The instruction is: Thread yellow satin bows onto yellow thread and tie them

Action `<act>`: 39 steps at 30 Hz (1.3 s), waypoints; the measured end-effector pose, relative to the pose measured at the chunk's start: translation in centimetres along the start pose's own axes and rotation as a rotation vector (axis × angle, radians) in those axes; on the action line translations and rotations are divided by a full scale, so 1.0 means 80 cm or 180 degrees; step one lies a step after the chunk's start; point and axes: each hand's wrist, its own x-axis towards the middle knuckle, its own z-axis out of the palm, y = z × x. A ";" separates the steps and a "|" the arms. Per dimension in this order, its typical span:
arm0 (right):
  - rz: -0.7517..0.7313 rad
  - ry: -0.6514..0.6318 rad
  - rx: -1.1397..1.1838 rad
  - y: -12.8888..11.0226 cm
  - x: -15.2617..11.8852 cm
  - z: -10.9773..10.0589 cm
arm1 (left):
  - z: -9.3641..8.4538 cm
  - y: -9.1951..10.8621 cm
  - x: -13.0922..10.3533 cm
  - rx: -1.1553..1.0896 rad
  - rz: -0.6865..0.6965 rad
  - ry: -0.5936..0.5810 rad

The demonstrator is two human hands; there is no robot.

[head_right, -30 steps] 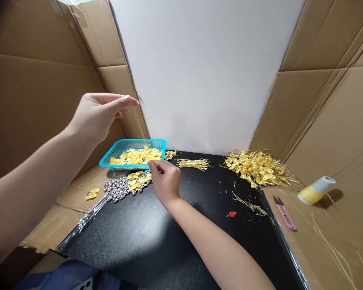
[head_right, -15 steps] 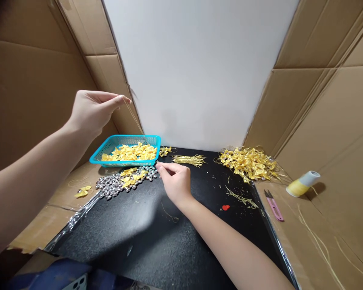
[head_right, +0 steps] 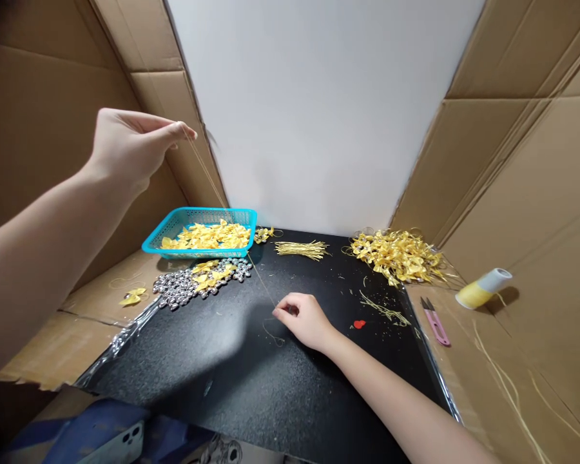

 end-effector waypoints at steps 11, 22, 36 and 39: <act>-0.0175 0.0005 0.0041 0.017 -0.001 -0.018 | -0.006 0.004 0.013 -0.0520 -0.0419 -0.0306; -0.1091 0.1073 0.0177 -0.073 0.056 -0.165 | -0.006 -0.029 -0.012 -0.0820 -0.0698 -0.0776; -0.0334 0.1469 -0.0509 0.009 0.030 -0.222 | 0.003 -0.073 -0.031 -0.0852 -0.0956 0.0173; -0.0353 0.1461 -0.0635 0.015 0.026 -0.216 | 0.002 -0.086 -0.034 -0.0793 -0.0788 0.0468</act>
